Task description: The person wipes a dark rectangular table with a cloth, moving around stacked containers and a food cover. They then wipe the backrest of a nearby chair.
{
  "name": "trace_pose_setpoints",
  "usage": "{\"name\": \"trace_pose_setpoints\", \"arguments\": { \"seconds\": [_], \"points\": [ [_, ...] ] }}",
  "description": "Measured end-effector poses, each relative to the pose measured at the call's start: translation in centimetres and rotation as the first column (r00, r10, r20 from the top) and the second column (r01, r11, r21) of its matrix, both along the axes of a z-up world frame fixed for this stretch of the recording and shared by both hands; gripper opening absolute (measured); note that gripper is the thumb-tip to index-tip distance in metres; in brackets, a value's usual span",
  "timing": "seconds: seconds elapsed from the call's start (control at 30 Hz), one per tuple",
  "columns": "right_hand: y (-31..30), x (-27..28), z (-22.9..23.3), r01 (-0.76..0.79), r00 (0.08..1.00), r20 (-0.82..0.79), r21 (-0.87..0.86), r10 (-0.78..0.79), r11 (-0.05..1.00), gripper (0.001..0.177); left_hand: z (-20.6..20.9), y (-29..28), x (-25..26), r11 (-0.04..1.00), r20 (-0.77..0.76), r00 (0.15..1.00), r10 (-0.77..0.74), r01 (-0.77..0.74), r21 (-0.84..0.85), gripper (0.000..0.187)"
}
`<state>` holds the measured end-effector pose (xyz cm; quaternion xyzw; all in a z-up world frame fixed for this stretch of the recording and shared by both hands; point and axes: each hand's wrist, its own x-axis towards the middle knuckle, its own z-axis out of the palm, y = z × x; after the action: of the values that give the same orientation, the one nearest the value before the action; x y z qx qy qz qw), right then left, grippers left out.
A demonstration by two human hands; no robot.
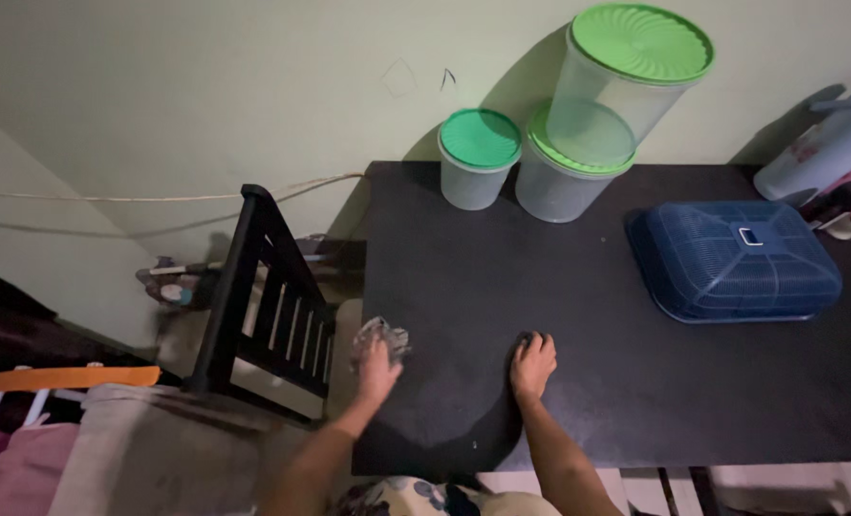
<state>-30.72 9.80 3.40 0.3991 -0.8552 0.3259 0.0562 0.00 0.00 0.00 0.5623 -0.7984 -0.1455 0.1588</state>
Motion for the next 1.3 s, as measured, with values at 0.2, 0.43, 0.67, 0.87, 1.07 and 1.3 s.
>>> {"name": "trace_pose_setpoints", "arguments": {
  "seconds": [0.2,0.43,0.67,0.87,1.07,1.3],
  "points": [
    [0.2,0.0,-0.1,-0.023,0.999,-0.025,-0.016,0.023,1.0,0.041,1.8,3.7,0.8,0.589,-0.01,0.589,-0.808,0.808,-0.017,0.072],
    [0.2,-0.1,0.1,-0.032,0.999,-0.021,0.002,0.032,0.999,0.041,0.7,-0.4,-0.9,0.988,-0.211,0.976,0.057,-0.024,0.154,0.08],
    [-0.4,0.1,0.5,-0.026,1.0,-0.006,0.003,0.026,1.0,0.042,1.9,0.2,1.9,0.761,-0.193,0.761,-0.62,0.643,0.09,0.058],
    [0.4,0.1,0.5,-0.04,0.999,0.012,0.036,0.039,0.999,0.042,1.2,-2.0,-1.5,0.972,-0.074,0.997,0.004,0.013,0.234,0.058],
    [-0.2,0.3,0.8,-0.019,1.0,-0.011,0.044,0.02,0.999,0.042,2.2,-0.5,0.9,0.597,-0.01,0.597,-0.803,0.802,-0.03,0.079],
    [-0.2,0.2,0.4,-0.036,0.999,-0.035,0.053,0.038,0.998,0.04,2.4,-1.0,-1.7,0.965,-0.126,0.97,-0.21,0.226,0.134,0.049]
  ]
}}
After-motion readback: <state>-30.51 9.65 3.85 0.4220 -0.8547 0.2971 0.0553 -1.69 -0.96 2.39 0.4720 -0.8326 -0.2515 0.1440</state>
